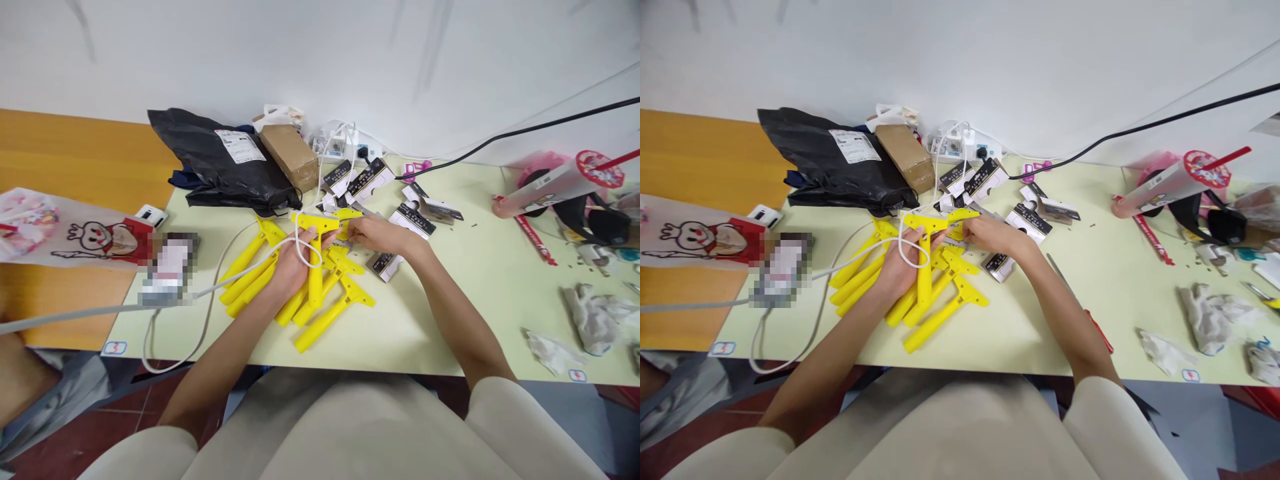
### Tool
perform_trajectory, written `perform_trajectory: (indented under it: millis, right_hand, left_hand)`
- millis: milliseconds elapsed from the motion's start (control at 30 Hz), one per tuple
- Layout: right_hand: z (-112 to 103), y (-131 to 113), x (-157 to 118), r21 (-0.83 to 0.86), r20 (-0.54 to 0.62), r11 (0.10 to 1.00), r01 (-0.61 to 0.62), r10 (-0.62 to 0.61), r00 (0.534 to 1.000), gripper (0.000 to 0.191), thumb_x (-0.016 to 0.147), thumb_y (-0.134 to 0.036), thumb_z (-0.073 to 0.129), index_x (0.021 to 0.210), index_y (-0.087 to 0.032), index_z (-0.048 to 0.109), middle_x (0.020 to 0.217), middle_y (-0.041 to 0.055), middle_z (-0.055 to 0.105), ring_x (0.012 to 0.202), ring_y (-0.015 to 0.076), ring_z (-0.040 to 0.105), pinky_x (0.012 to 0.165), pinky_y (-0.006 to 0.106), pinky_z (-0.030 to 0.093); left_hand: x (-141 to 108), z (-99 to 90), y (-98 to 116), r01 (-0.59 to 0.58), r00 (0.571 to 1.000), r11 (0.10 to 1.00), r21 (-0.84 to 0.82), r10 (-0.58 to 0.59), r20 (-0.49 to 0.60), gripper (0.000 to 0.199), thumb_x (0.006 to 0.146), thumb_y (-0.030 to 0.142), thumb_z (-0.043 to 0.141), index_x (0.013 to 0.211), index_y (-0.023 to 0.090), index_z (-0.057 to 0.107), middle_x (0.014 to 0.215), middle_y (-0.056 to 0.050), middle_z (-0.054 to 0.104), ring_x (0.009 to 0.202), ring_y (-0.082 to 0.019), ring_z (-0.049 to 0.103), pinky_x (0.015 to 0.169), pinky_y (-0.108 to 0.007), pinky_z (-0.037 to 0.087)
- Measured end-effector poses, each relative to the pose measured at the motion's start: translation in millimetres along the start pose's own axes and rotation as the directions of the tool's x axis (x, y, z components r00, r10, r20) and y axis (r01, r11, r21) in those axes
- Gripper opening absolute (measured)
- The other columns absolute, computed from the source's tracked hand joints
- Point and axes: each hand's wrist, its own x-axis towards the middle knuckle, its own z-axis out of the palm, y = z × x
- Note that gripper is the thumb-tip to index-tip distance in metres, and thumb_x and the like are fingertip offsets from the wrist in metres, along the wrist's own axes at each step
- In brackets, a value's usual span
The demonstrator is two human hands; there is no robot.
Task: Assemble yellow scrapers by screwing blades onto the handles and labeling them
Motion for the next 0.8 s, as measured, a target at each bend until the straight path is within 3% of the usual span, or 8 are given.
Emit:
perform_trajectory:
  millis: [267,567,733,800]
  right_hand:
    - [-4.8,-7.7,-1.3,0.001,-0.018,1.000,-0.023,0.023,1.000,0.016,0.102,-0.018,0.069,0.115,-0.017,0.080,0.109,0.0146,0.080,0.090,0.0295,0.068,0.081,0.038,0.045]
    - [-4.8,-7.4,0.2,0.005,-0.035,0.999,0.033,-0.033,0.999,0.016,0.106,-0.017,0.063,0.110,-0.016,0.078,0.106,0.0133,0.080,0.088,0.0258,0.067,0.079,0.035,0.042]
    - [-15.2,-2.5,-9.4,0.291,-0.106,0.956,0.033,-0.002,0.994,0.011,0.103,-0.031,0.070,0.101,-0.020,0.071,0.081,0.0012,0.065,0.070,0.0180,0.052,0.070,0.031,0.038]
    - [-18.4,-4.5,-11.4,0.554,-0.121,0.832,0.030,0.045,0.992,0.018,0.102,-0.039,0.073,0.100,-0.023,0.067,0.075,-0.0032,0.052,0.066,0.0158,0.043,0.065,0.029,0.035]
  left_hand:
    - [-1.0,1.9,0.6,0.009,1.000,1.000,-0.015,-0.010,-0.030,0.030,0.092,0.034,0.089,0.117,0.025,0.076,0.113,-0.008,0.086,0.135,-0.031,0.077,0.121,-0.048,0.062]
    - [1.8,-3.4,-3.3,-0.003,1.000,1.000,-0.023,0.003,0.001,0.028,0.091,0.032,0.090,0.114,0.023,0.076,0.115,-0.009,0.086,0.136,-0.032,0.076,0.120,-0.047,0.062]
    - [1.9,-2.9,-1.4,0.003,0.999,1.000,-0.026,-0.004,-0.033,0.029,0.094,0.037,0.089,0.117,0.024,0.076,0.115,-0.008,0.086,0.136,-0.032,0.077,0.121,-0.048,0.062]
    - [2.1,-3.7,-1.5,-0.003,0.999,1.000,-0.027,0.002,-0.034,0.030,0.093,0.037,0.089,0.117,0.024,0.076,0.115,-0.009,0.085,0.136,-0.031,0.077,0.121,-0.048,0.062]
